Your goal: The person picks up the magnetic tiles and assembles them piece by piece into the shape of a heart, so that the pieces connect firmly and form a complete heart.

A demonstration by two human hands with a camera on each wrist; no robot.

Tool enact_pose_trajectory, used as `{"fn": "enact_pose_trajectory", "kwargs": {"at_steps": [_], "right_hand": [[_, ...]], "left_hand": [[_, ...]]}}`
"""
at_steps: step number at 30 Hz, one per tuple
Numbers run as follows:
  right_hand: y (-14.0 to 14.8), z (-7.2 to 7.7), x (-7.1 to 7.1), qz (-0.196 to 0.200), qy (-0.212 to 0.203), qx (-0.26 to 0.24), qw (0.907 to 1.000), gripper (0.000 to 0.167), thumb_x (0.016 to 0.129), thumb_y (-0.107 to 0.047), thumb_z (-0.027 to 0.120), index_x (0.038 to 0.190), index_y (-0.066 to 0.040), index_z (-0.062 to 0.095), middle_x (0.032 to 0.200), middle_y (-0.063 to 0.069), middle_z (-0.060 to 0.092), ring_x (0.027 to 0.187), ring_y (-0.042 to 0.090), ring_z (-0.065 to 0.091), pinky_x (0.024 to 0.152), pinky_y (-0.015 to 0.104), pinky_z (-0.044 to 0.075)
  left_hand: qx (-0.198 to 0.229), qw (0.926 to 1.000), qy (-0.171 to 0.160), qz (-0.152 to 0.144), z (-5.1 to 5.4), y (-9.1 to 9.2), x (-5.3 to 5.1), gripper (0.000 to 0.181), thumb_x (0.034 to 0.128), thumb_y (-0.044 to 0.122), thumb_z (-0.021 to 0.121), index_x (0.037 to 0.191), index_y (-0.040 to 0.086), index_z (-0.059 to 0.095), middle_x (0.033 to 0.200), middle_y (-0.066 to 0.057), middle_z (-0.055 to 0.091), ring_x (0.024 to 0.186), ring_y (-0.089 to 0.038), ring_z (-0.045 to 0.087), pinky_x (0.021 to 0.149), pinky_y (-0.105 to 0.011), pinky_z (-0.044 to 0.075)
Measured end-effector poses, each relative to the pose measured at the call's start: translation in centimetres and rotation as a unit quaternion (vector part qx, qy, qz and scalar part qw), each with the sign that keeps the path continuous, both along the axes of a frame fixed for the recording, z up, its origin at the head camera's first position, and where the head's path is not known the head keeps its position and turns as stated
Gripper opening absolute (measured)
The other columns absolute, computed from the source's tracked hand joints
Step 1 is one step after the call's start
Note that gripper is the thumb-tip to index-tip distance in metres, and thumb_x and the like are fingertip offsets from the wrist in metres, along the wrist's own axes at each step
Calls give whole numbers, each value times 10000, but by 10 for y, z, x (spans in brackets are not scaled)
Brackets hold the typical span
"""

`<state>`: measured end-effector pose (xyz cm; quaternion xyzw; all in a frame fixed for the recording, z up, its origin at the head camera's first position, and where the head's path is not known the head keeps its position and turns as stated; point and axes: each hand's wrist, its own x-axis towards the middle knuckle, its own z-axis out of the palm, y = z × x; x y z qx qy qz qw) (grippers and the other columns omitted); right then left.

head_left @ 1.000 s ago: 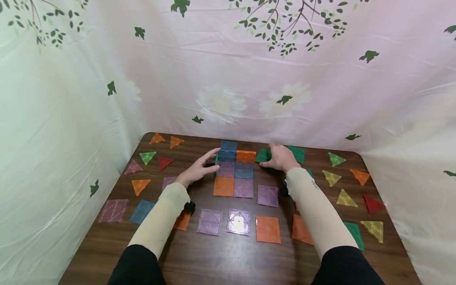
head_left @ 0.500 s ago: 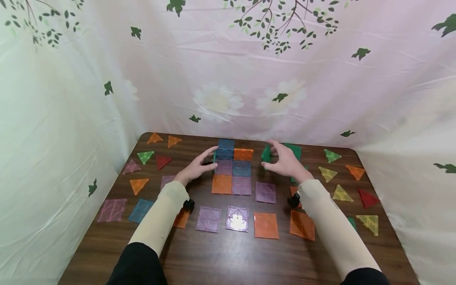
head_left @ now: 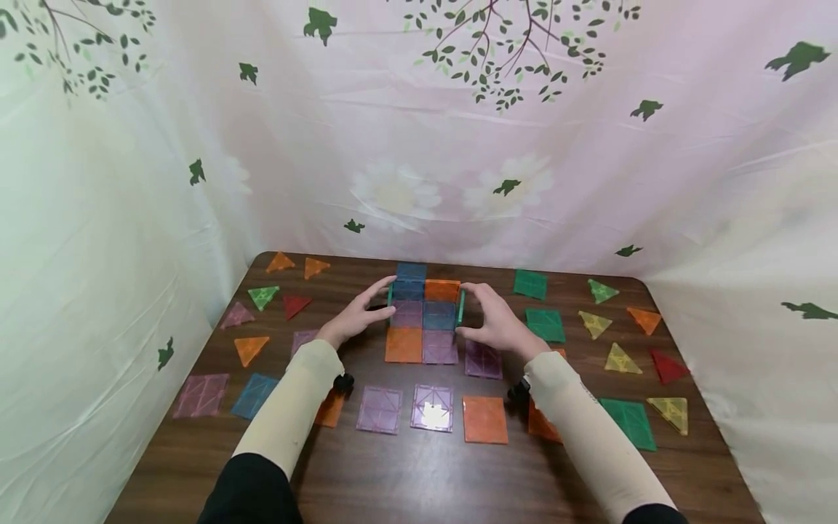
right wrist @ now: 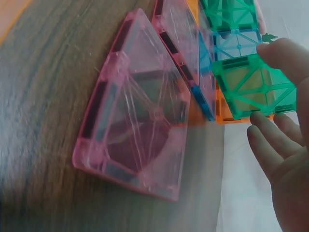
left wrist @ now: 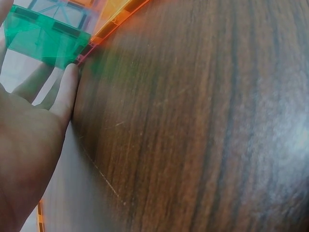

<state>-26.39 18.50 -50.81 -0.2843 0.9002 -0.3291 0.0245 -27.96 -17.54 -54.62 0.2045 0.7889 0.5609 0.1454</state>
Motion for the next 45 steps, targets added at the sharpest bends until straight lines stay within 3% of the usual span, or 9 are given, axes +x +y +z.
{"fn": "enact_pose_trajectory", "kwargs": {"at_steps": [7, 12, 21, 24, 28, 34, 38, 45], "right_hand": [[-7, -6, -3, 108, 7, 61, 9999, 923, 880, -251, 859, 1625, -63, 347, 1591, 159, 442, 1419, 365, 488, 1106, 590, 457], [-9, -8, -6, 155, 43, 276, 9995, 933, 893, -252, 849, 1638, -52, 324, 1602, 178, 439, 1432, 376, 483, 1120, 585, 446], [-15, -9, -7, 56, 284, 174, 9994, 741, 927, -234, 820, 1553, -44, 473, 1509, 173, 523, 1291, 341, 582, 1037, 547, 515], [-19, -11, -6, -185, 199, 49, 9996, 703, 931, -214, 820, 1532, -47, 495, 1457, 188, 556, 1220, 345, 602, 986, 541, 533], [-24, -13, -1, -798, -53, -105, 9967, 615, 938, -167, 810, 1470, -39, 530, 1343, 193, 629, 1152, 348, 632, 942, 536, 558], [-34, -11, 7, -1623, -112, -185, 9865, 304, 916, -170, 795, 1154, -26, 674, 1002, 142, 731, 822, 253, 675, 713, 426, 609], [-45, -11, 13, -1830, -65, -179, 9829, 187, 906, -130, 750, 1028, -38, 642, 835, 111, 701, 637, 191, 625, 563, 332, 550], [-59, -15, 17, -2097, -10, -273, 9774, 221, 900, -97, 679, 1047, -73, 516, 708, 66, 570, 566, 193, 516, 536, 329, 431]], "left_hand": [[-12, 10000, 62, 51, -4, 0, 0, 730, 1072, 334, 629, 1689, 285, 243, 1695, -72, 299, 1554, -348, 278, 1224, -694, 170], [69, 9999, 99, 13, -4, 0, 1, 735, 1073, 291, 629, 1691, 225, 236, 1687, -132, 296, 1551, -390, 267, 1210, -725, 153], [81, 9998, 168, -17, -2, 0, 1, 734, 1076, 295, 622, 1693, 252, 227, 1699, -145, 276, 1552, -391, 267, 1204, -730, 167], [53, 9998, 179, -33, -3, 0, 1, 740, 1076, 312, 621, 1695, 260, 220, 1701, -140, 274, 1555, -383, 269, 1206, -725, 175], [24, 9998, 174, -54, -5, 0, 0, 748, 1075, 326, 620, 1697, 241, 211, 1704, -134, 271, 1557, -380, 266, 1206, -720, 187], [71, 9998, 160, 10, -4, 0, 0, 738, 1074, 302, 626, 1693, 241, 229, 1704, -109, 274, 1559, -362, 261, 1208, -719, 176], [67, 9999, 127, 27, -4, 0, 0, 735, 1077, 273, 621, 1694, 230, 224, 1706, -113, 266, 1562, -362, 254, 1211, -719, 166], [196, 9998, -1, 27, -6, 2, -1, 738, 1078, 219, 617, 1696, 240, 216, 1707, -178, 238, 1563, -425, 224, 1200, -743, 148]]}}
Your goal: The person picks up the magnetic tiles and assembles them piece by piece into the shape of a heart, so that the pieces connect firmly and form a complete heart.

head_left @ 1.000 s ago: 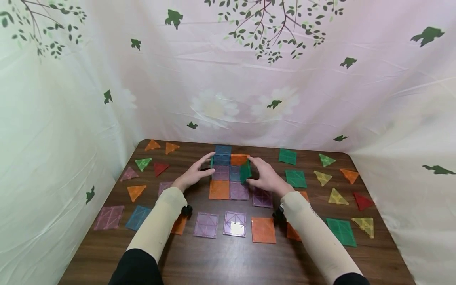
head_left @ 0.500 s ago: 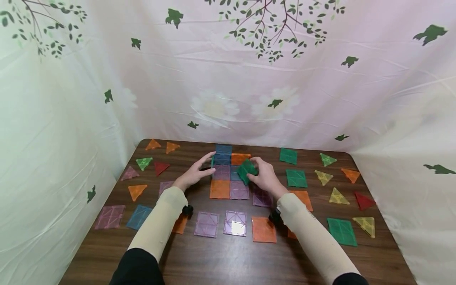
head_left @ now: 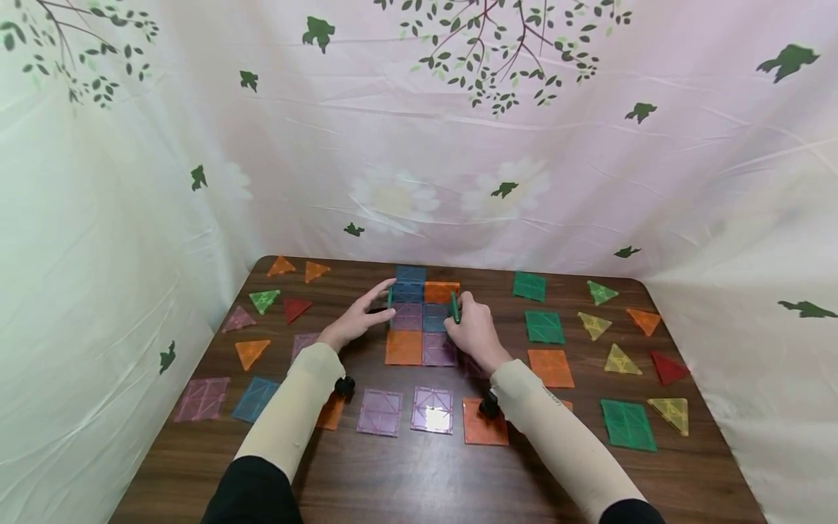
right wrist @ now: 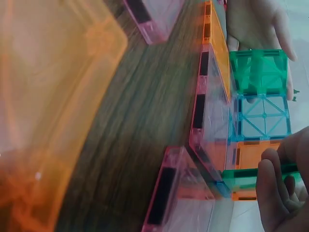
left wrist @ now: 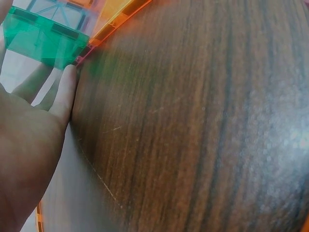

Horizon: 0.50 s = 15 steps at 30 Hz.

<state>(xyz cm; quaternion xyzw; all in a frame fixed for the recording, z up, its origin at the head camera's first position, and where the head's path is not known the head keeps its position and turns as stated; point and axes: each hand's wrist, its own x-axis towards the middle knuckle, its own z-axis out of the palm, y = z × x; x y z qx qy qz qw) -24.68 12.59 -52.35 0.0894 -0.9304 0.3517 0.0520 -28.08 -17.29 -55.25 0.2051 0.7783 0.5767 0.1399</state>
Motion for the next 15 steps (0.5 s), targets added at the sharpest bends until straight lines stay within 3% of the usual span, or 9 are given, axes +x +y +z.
{"fn": "enact_pose_trajectory", "kwargs": {"at_steps": [7, 11, 15], "right_hand": [[3, -3, -6, -227, -91, -123, 9996, 253, 935, -124, 632, 1091, -52, 446, 617, 30, 437, 499, 175, 412, 510, 323, 370], [9, -3, -8, -171, -367, -222, 9989, 283, 964, -194, 643, 1136, -49, 471, 623, 50, 507, 494, 188, 478, 515, 331, 421], [16, -1, -10, 61, -652, -197, 9977, 398, 995, -315, 701, 1217, -66, 484, 767, 75, 596, 554, 203, 541, 564, 350, 458]], "left_hand": [[-228, 9997, 11, 44, 3, 2, 1, 725, 1082, 301, 613, 1693, 281, 224, 1711, -104, 267, 1560, -365, 267, 1216, -707, 177], [-238, 9997, 10, -12, 4, 3, -1, 715, 1077, 299, 622, 1685, 323, 247, 1719, -45, 268, 1558, -343, 285, 1221, -690, 196], [-207, 9997, 65, -68, 7, 0, -3, 716, 1071, 299, 635, 1682, 317, 262, 1727, -1, 253, 1560, -338, 284, 1226, -682, 194]]}}
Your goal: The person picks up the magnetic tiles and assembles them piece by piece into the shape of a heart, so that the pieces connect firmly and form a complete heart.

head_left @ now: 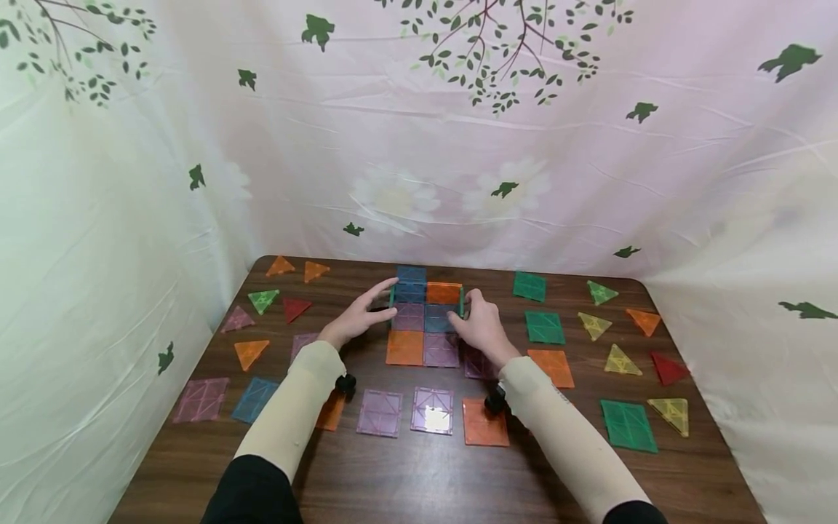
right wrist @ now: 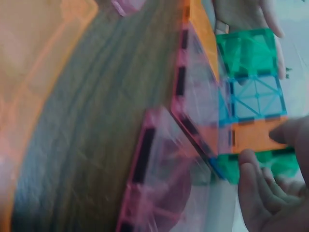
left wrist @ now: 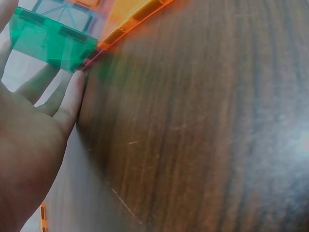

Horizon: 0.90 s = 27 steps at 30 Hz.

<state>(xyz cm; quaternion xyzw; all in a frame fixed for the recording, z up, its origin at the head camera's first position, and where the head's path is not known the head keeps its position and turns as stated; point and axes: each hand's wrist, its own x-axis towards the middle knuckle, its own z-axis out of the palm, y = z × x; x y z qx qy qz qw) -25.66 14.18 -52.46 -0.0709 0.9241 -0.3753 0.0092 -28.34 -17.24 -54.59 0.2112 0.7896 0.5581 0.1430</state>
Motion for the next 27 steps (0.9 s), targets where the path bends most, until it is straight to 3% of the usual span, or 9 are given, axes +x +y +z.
{"fn": "enact_pose_trajectory", "kwargs": {"at_steps": [4, 6, 9, 12, 15, 18, 23, 27], "right_hand": [[11, 4, 0, 388, -74, -5, 9992, 494, 996, -377, 722, 1290, -52, 494, 921, 88, 618, 622, 204, 543, 625, 375, 462], [16, 5, -1, 559, -30, 5, 9984, 531, 990, -394, 729, 1323, -47, 505, 973, 87, 635, 662, 194, 567, 664, 387, 491], [23, 5, 0, 757, -36, 34, 9971, 586, 978, -400, 749, 1376, -43, 510, 1037, 102, 667, 741, 180, 629, 731, 413, 548], [29, 4, 1, 867, -148, 89, 9961, 625, 965, -410, 769, 1414, -61, 509, 1096, 108, 680, 819, 174, 670, 780, 431, 576], [34, 2, 2, 980, -250, 108, 9948, 649, 952, -407, 789, 1439, -82, 509, 1146, 105, 683, 869, 179, 682, 805, 430, 583], [37, 1, 3, 1090, -248, 91, 9937, 656, 939, -394, 809, 1444, -90, 522, 1163, 106, 686, 885, 184, 676, 802, 417, 583], [42, 3, 5, 1174, -138, 115, 9929, 613, 933, -339, 823, 1420, -81, 554, 1139, 106, 681, 855, 160, 674, 766, 391, 583], [45, 5, 6, 1187, -106, 112, 9928, 580, 945, -307, 814, 1412, -62, 571, 1132, 100, 675, 835, 154, 681, 755, 385, 584]], "left_hand": [[202, 9997, -168, 15, 1, -1, -3, 708, 1088, 274, 604, 1691, 286, 233, 1711, -73, 279, 1530, -371, 337, 1201, -672, 277], [357, 9988, -280, 200, 2, -1, -7, 663, 1105, 286, 568, 1687, 233, 255, 1662, -145, 348, 1474, -401, 417, 1153, -652, 374], [325, 9960, -150, 817, 0, 1, -15, 561, 1114, 359, 537, 1613, 131, 421, 1496, -200, 528, 1306, -407, 574, 1023, -574, 524], [-160, 9869, 280, 1581, -2, 3, -26, 476, 1089, 379, 590, 1450, 69, 615, 1327, -164, 661, 1162, -357, 643, 946, -507, 555], [-476, 9785, 472, 1950, -4, 3, -37, 384, 1065, 307, 651, 1347, 50, 691, 1270, -119, 710, 1131, -314, 652, 961, -491, 541], [-501, 9794, 497, 1893, -6, 2, -49, 350, 1051, 232, 677, 1343, 39, 688, 1291, -120, 709, 1174, -304, 645, 1008, -493, 528], [-523, 9857, 485, 1527, -5, 6, -69, 400, 1026, 223, 717, 1392, 70, 661, 1354, -93, 674, 1252, -301, 612, 1045, -515, 505], [-823, 9876, 435, 1261, -3, 13, -82, 484, 1010, 239, 741, 1463, 129, 614, 1464, -58, 606, 1365, -310, 527, 1108, -535, 452]]}}
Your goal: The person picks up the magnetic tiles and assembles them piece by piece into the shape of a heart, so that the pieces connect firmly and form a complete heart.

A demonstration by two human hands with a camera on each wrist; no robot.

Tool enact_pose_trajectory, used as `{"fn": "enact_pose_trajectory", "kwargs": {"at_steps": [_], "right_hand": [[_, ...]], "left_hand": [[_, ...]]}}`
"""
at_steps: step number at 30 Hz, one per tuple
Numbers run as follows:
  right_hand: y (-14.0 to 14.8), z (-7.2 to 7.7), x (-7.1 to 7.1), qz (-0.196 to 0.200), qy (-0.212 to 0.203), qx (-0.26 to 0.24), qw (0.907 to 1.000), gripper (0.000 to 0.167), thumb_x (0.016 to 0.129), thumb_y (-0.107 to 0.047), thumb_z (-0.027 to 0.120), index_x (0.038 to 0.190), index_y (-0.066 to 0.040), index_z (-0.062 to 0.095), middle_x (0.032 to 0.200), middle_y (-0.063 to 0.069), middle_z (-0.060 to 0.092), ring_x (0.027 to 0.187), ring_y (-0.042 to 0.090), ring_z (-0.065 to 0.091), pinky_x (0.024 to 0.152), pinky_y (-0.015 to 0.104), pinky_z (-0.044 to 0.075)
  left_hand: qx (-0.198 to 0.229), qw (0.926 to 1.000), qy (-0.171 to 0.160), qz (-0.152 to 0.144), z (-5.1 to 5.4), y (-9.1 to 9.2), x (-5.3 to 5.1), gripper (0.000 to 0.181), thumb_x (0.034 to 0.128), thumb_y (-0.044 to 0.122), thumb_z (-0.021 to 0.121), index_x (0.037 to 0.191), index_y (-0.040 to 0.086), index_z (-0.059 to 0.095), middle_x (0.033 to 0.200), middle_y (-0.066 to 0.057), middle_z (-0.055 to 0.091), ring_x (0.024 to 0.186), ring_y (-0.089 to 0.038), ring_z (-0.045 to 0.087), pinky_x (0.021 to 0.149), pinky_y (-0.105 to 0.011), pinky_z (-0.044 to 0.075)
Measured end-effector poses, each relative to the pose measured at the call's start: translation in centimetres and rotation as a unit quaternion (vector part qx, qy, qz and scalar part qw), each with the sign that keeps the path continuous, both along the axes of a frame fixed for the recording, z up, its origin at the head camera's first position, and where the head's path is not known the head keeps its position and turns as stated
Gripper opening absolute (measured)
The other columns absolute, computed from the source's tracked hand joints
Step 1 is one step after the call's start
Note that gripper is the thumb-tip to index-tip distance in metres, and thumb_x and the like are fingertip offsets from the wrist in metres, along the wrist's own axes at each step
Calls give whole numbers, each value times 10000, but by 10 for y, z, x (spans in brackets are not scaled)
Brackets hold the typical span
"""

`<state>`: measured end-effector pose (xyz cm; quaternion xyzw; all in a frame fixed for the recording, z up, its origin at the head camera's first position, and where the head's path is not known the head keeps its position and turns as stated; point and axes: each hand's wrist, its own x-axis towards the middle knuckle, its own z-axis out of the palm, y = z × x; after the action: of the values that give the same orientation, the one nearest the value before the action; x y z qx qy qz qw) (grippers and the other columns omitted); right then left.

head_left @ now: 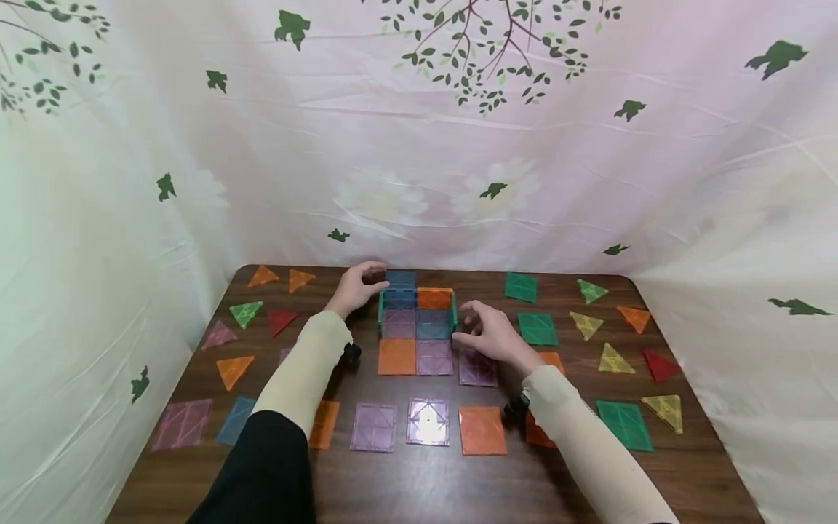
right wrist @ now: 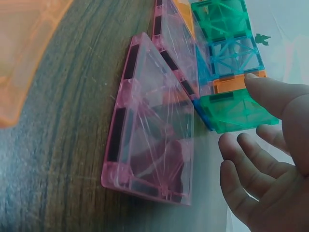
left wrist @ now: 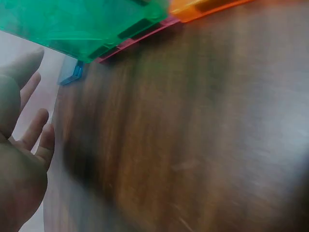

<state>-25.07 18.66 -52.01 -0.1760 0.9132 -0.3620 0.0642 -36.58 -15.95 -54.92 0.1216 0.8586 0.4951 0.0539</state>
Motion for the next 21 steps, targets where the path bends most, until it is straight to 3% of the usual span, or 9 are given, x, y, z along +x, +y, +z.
{"fn": "enact_pose_trajectory", "kwargs": {"at_steps": [6, 11, 16, 21], "right_hand": [[-1, 0, 4, 54, -5, -41, 10000, 564, 951, -290, 810, 1407, -52, 580, 1135, 98, 678, 845, 170, 689, 748, 381, 593], [-3, -2, 4, 60, -35, -66, 10000, 550, 961, -297, 797, 1414, -70, 580, 1144, 96, 679, 881, 183, 692, 763, 386, 594], [8, 0, 6, 133, 110, 146, 9997, 525, 977, -312, 773, 1397, -46, 607, 1156, 113, 674, 931, 216, 684, 786, 427, 590], [28, 0, 12, 651, 434, 1019, 9917, 602, 909, -410, 835, 1350, -31, 679, 1269, 133, 621, 1141, 297, 612, 958, 518, 541]], "left_hand": [[-1065, 9932, -266, -374, -1, -3, -4, 564, 1045, 125, 665, 1578, 171, 487, 1649, -80, 411, 1552, -382, 271, 1189, -571, 358], [-1391, 9879, -437, -530, 4, -10, -3, 618, 1058, 134, 639, 1627, 217, 413, 1701, -122, 311, 1590, -440, 80, 1191, -636, 314], [-1626, 9819, -630, -741, 9, -24, -1, 696, 1061, 218, 651, 1669, 280, 318, 1728, -127, 242, 1572, -455, 92, 1183, -672, 287], [-1691, 9815, -461, -772, 11, -39, -1, 729, 1026, 170, 700, 1659, 166, 338, 1676, -182, 327, 1532, -451, 239, 1234, -656, 172]]}}
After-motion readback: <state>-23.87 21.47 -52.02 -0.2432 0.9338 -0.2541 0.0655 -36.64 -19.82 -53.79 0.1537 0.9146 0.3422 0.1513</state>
